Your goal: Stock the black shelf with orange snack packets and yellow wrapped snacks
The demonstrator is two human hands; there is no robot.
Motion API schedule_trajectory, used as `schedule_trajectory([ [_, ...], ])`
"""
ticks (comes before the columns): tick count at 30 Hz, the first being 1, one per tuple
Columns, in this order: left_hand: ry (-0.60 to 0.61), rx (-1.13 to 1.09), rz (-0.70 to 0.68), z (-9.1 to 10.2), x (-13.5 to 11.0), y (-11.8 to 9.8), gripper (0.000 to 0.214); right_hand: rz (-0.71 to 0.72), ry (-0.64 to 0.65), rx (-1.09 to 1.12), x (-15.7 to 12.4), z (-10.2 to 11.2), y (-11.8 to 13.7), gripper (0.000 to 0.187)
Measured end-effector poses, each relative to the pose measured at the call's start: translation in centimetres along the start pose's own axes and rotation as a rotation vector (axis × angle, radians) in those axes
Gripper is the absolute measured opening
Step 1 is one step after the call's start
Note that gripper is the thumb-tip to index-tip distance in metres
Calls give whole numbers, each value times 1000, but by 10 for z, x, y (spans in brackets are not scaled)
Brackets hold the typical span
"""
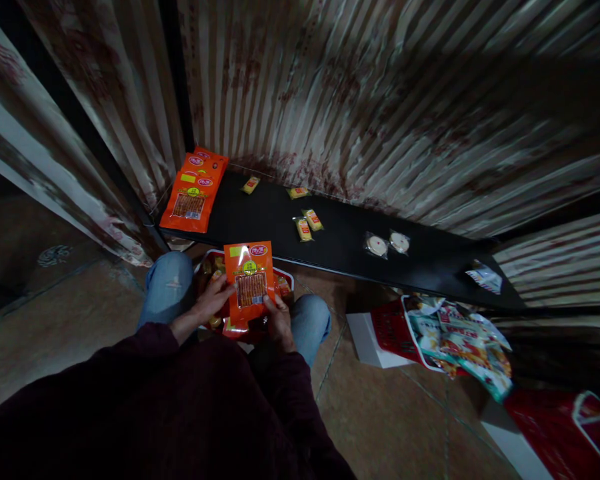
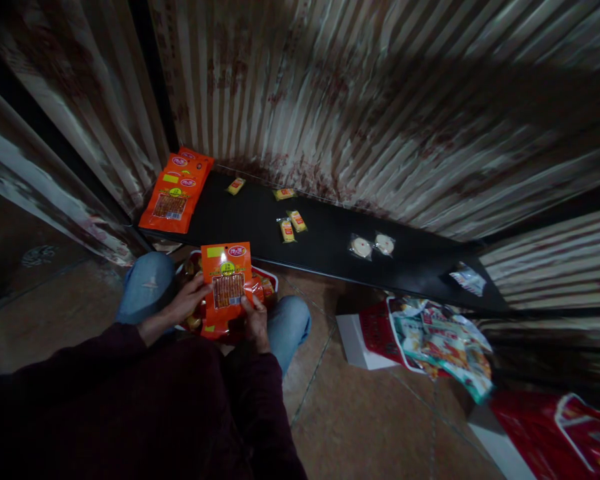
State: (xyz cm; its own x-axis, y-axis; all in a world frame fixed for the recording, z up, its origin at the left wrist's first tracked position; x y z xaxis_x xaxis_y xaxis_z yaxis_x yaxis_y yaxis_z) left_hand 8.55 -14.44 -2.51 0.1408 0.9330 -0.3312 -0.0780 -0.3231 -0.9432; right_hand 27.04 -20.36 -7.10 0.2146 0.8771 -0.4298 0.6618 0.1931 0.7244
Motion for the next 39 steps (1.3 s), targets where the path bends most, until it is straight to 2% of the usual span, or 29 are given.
schedule_trajectory([
  [4,-98,-12,38,-6,0,9,24,-20,14,-32,-3,-2,-2,36],
  [7,-131,12,18,-4,9,4,22,-40,74,-42,-7,-12,2,37],
  [10,-92,35,-27,-5,14,-5,23,-81,117,-73,-10,-22,5,41],
  [14,-48,-37,13,-9,12,-5,27,-73,120,-103,-10,-29,9,40],
  [18,-38,-151,82,-11,10,-5,30,-20,97,-97,-7,-29,12,35],
  [21,17,-206,124,-16,10,-7,30,3,64,-91,-5,-26,14,35],
  [26,93,-205,121,-24,9,-10,27,65,19,-83,-3,-23,24,35],
  [32,88,-262,139,-26,9,-4,33,130,48,-111,-2,-31,37,30],
  [39,80,-320,154,-26,9,-7,34,112,25,-86,-4,-33,40,30],
])
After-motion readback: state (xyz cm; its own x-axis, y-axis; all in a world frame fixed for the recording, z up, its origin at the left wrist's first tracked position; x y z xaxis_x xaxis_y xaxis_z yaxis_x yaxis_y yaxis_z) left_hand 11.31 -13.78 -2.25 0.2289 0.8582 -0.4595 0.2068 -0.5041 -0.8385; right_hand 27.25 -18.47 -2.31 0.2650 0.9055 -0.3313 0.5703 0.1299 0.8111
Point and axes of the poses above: each hand's wrist, its own x-axis towards the middle knuckle, its own z-axis out of the back of the hand, y = z × x, the point moved 10 cm from there along x, towards the middle knuckle, and after that the axes turned 13 degrees about x, right-handed, at the moved point
